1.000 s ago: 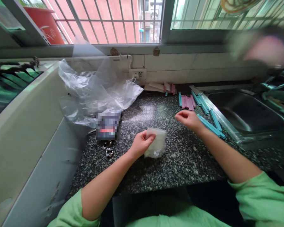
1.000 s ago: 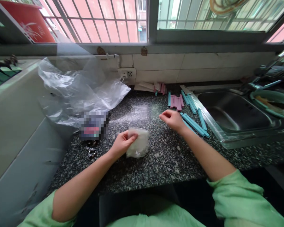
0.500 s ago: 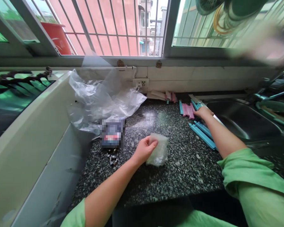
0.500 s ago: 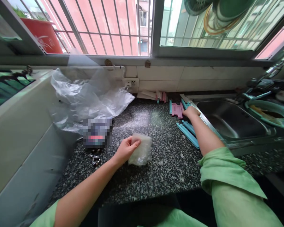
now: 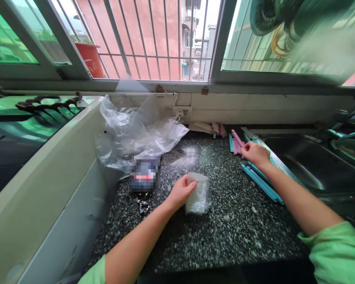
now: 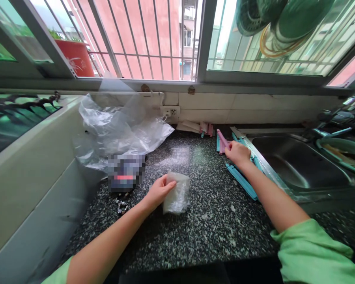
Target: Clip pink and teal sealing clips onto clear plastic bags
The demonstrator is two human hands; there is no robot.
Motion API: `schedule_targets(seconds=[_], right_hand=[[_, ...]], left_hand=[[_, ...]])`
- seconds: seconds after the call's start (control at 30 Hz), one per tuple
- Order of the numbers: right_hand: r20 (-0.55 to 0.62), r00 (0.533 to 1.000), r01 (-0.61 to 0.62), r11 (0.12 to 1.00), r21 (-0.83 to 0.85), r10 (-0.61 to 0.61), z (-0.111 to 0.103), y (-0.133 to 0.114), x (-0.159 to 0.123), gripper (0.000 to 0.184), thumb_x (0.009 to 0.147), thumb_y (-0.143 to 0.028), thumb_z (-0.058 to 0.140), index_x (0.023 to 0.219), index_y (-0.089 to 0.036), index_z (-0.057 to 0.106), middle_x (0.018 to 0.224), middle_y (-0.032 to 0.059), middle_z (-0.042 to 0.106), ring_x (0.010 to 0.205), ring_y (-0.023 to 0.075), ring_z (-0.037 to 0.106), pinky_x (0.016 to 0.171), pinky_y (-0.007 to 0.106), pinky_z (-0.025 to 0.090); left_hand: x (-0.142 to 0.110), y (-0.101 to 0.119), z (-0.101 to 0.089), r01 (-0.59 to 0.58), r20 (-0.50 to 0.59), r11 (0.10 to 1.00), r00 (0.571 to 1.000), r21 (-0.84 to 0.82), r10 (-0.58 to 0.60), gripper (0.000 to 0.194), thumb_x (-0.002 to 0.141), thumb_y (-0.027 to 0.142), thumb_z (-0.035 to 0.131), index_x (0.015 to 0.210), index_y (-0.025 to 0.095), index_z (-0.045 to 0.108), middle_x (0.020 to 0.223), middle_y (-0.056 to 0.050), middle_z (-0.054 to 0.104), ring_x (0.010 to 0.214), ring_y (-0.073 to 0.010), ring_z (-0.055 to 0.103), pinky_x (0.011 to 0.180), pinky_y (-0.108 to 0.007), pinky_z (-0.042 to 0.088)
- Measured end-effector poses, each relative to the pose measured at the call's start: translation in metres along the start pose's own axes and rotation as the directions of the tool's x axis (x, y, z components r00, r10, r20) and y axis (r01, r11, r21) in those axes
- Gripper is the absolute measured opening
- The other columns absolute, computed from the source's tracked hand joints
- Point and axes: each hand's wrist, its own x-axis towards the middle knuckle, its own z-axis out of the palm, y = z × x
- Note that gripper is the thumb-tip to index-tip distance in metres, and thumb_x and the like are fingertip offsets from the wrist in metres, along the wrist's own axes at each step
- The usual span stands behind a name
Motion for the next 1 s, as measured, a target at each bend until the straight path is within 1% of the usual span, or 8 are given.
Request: schedule_targets(seconds=[0.07,0.13,0.23,0.33,0.5,0.7,0.9,1.0], right_hand=[[-0.038,0.994,0.108,0.994,0.018,-0.107,0.001,-0.015,-0.025,0.024,0.076,-0.035,0.048,0.082,-0.018,0.064,0.081,0.0107,0.066,0.074,0.025,0.061,0.057,0.03,0.038],[-0.106,0.957,0.278,0.958,0.074,-0.27,0.004,-0.028,-0.05,0.019,0.076,-0.033,0.049,0.077,-0.019,0.061,0.079,0.0082,0.066,0.072,0.0225,0.06,0.057,0.029,0.038],[-0.251,0.846,0.514,0.843,0.155,-0.47,0.006,-0.041,-0.084,0.014,0.078,-0.03,0.049,0.074,-0.019,0.058,0.072,0.0053,0.064,0.071,0.0199,0.058,0.062,0.029,0.04],[-0.308,0.748,0.658,0.719,0.225,-0.588,0.005,-0.051,-0.11,0.011,0.079,-0.027,0.05,0.075,-0.019,0.057,0.071,0.0048,0.062,0.07,0.0188,0.056,0.064,0.03,0.042],[-0.368,0.698,0.716,0.609,0.341,-0.614,0.009,-0.059,-0.137,0.004,0.079,-0.02,0.053,0.081,-0.02,0.057,0.074,0.0042,0.061,0.073,0.018,0.056,0.069,0.03,0.045],[-0.431,0.659,0.752,0.526,0.398,-0.616,0.014,-0.058,-0.141,0.007,0.077,-0.016,0.057,0.084,-0.018,0.057,0.075,0.0041,0.061,0.073,0.017,0.056,0.067,0.03,0.047],[-0.427,0.608,0.793,0.488,0.365,-0.669,0.017,-0.053,-0.141,0.009,0.078,-0.017,0.057,0.087,-0.018,0.059,0.078,0.0047,0.063,0.073,0.0161,0.056,0.066,0.029,0.048],[-0.423,0.604,0.796,0.493,0.352,-0.675,0.019,-0.052,-0.14,0.008,0.079,-0.019,0.057,0.087,-0.017,0.06,0.078,0.0048,0.063,0.072,0.0157,0.056,0.066,0.028,0.047]], left_hand=[[0.0,0.003,-0.002,0.018,-0.008,0.998,1.0,-0.058,-0.019,0.029,0.06,0.036,0.067,0.076,0.013,0.058,0.066,0.0,0.061,0.06,-0.0117,0.052,0.057,-0.022,0.038],[-0.001,0.006,-0.004,0.053,-0.001,0.99,0.999,-0.131,-0.053,0.036,0.058,0.041,0.069,0.076,0.012,0.058,0.065,0.0,0.059,0.057,-0.0102,0.05,0.054,-0.021,0.036],[-0.002,0.007,-0.005,0.106,0.008,0.976,0.994,-0.192,-0.106,0.045,0.052,0.048,0.072,0.075,0.012,0.057,0.062,0.001,0.057,0.053,-0.0083,0.047,0.052,-0.02,0.034],[-0.002,0.006,-0.004,0.123,0.015,0.97,0.992,-0.209,-0.122,0.05,0.049,0.052,0.074,0.073,0.012,0.057,0.06,0.002,0.055,0.051,-0.0076,0.046,0.051,-0.02,0.033],[-0.005,0.005,0.0,0.114,0.05,0.978,0.993,-0.176,-0.107,0.05,0.05,0.05,0.075,0.077,0.011,0.058,0.064,0.0,0.057,0.055,-0.0087,0.047,0.054,-0.021,0.034],[-0.011,0.006,0.004,0.165,0.12,0.975,0.982,-0.148,-0.148,0.047,0.05,0.045,0.076,0.081,0.012,0.06,0.067,0.0,0.059,0.057,-0.0095,0.049,0.056,-0.021,0.035],[-0.01,0.001,0.005,0.278,0.097,0.936,0.96,-0.214,-0.263,0.046,0.047,0.045,0.077,0.073,0.01,0.062,0.062,-0.001,0.058,0.054,-0.0093,0.048,0.055,-0.021,0.032],[-0.011,0.003,0.007,0.316,0.093,0.907,0.949,-0.277,-0.302,0.043,0.046,0.041,0.078,0.073,0.011,0.062,0.063,-0.001,0.059,0.054,-0.0093,0.049,0.054,-0.021,0.033]])
